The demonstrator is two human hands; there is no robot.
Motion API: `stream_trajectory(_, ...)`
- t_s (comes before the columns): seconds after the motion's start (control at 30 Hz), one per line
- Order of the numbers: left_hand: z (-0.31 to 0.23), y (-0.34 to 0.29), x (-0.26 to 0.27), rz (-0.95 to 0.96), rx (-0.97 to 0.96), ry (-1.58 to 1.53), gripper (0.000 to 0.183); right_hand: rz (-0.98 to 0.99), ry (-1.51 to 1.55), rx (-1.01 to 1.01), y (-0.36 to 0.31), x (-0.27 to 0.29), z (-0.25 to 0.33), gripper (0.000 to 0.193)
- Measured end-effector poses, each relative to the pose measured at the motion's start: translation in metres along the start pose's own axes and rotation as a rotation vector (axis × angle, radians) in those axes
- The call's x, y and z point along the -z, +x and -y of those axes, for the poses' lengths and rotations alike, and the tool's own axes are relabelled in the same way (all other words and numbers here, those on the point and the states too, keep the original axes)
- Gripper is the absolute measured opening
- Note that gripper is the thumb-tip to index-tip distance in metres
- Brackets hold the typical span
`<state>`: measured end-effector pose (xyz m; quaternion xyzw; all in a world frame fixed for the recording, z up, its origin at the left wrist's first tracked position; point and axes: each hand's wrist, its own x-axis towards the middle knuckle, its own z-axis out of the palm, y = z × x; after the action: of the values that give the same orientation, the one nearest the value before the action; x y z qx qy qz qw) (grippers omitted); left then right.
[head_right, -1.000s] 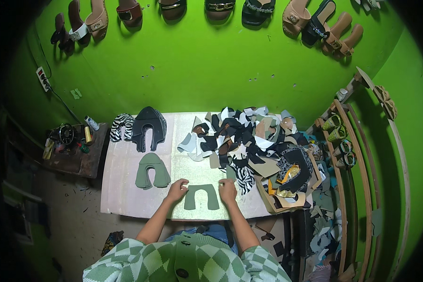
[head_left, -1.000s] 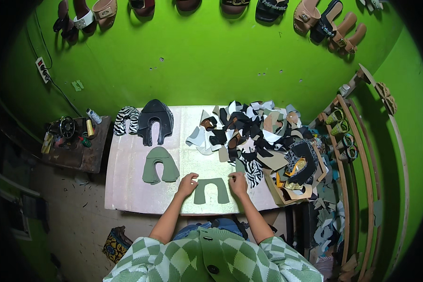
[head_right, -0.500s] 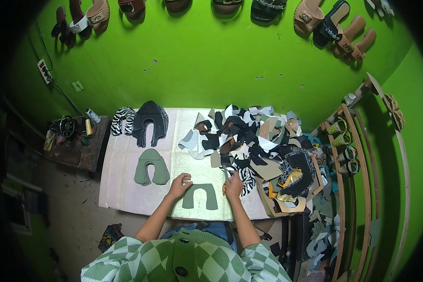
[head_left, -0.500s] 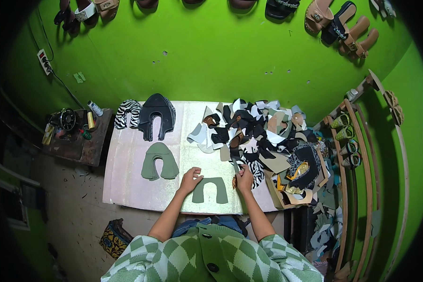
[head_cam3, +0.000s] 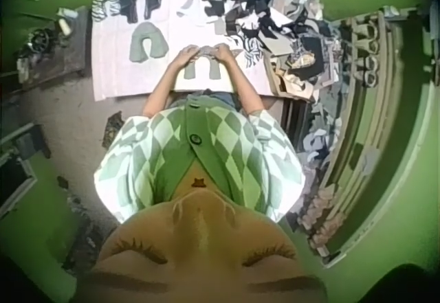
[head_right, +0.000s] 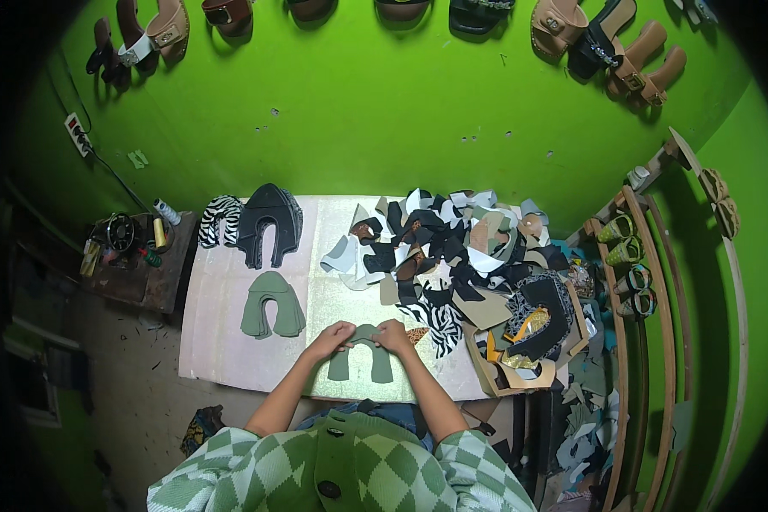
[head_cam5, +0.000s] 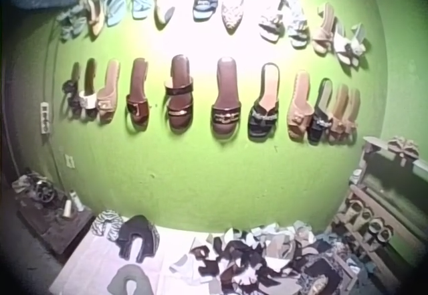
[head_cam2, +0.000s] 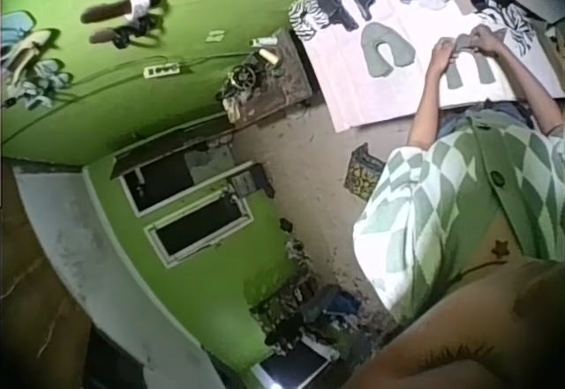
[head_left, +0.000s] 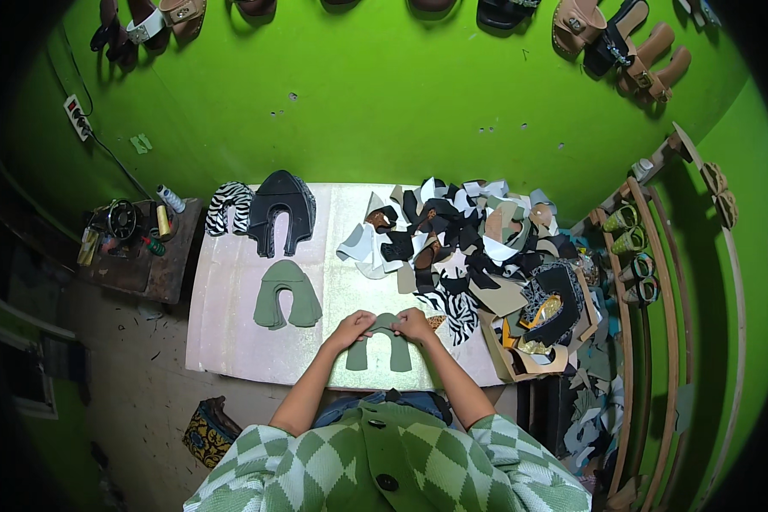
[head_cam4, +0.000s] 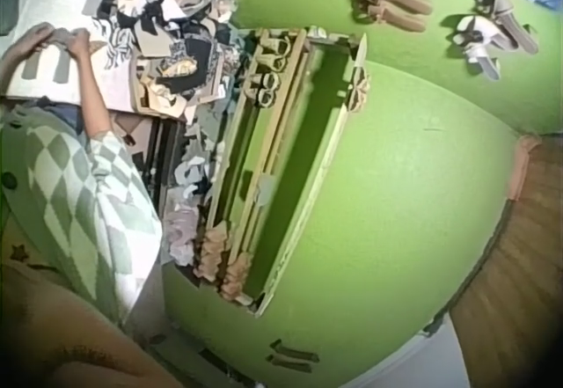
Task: Organizing and sorting various pieces of leather or fabric used for shoe manufacturing.
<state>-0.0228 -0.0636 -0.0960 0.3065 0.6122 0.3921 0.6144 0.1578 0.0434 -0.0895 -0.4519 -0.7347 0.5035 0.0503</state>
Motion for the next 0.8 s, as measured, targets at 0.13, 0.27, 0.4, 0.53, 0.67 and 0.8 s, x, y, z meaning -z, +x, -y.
stream_trajectory(0.13,0.012,-0.004,0.004,-0.034,-0.140,0.102,0.030,0.083,0.034,-0.056,0.004,-0.004,0.000,0.021)
stream_trajectory(0.27,0.022,-0.001,0.007,-0.194,-0.174,0.141,0.015,0.048,-0.022,-0.035,0.008,-0.005,-0.006,0.021)
stream_trajectory(0.4,0.025,0.004,0.009,-0.297,-0.214,0.222,0.010,0.013,-0.097,0.008,0.014,-0.003,-0.025,0.023)
stream_trajectory(0.53,0.027,0.007,0.011,-0.370,-0.160,0.318,0.012,-0.053,-0.098,0.100,0.013,-0.006,-0.030,0.024)
stream_trajectory(0.67,0.026,0.008,0.012,-0.482,-0.078,0.459,0.016,-0.095,-0.068,0.035,0.007,-0.005,-0.024,0.023)
stream_trajectory(0.8,0.021,0.004,0.014,-0.466,-0.040,0.504,0.017,-0.109,-0.063,0.005,0.005,-0.003,-0.019,0.023)
